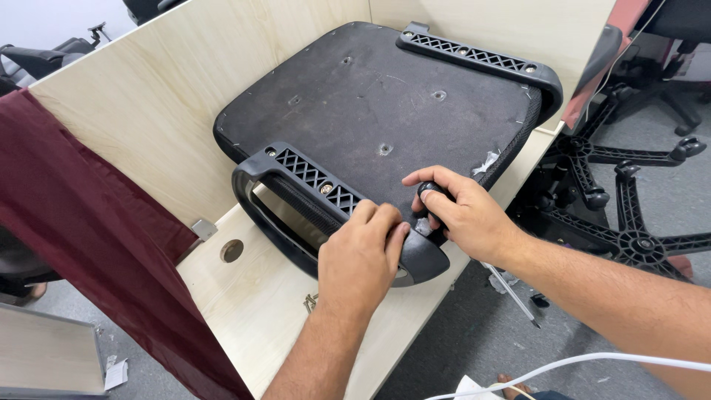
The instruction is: The person disassembles an office chair by removing the gas lift and base, then reattaches the armrests to the seat using a screwdriver. The chair is placed on a workbench in a workshop setting.
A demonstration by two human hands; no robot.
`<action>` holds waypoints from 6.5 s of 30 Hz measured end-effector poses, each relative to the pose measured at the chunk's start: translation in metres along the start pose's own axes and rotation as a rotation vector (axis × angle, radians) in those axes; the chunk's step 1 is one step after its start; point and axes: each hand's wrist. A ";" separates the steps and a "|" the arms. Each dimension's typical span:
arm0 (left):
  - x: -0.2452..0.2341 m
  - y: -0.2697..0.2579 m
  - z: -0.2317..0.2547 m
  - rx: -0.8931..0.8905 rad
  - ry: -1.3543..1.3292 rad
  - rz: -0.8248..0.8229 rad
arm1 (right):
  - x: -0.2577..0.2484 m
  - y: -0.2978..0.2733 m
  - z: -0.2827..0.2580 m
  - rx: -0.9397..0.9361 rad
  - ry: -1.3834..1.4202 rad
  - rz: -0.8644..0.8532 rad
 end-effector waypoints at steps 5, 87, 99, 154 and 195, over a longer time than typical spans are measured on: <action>-0.010 -0.004 -0.010 0.204 -0.086 0.003 | 0.000 0.000 0.000 0.014 -0.011 0.004; 0.103 -0.138 -0.160 -0.957 -0.075 -0.104 | -0.004 -0.001 -0.008 0.058 -0.050 -0.068; 0.070 -0.102 -0.132 -0.938 -0.255 0.034 | -0.001 0.007 -0.028 0.030 -0.045 -0.003; 0.011 0.033 -0.083 -0.411 -0.406 0.438 | 0.063 0.125 -0.104 -0.686 0.273 -0.106; 0.004 0.033 -0.076 -0.531 -0.438 0.312 | 0.062 0.106 -0.116 -0.715 0.105 -0.038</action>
Point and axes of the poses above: each hand's wrist, its own y-axis towards the middle knuckle, its own x-axis out of the palm, z = x × y, and after that the axes turned 1 degree about -z, right-handed
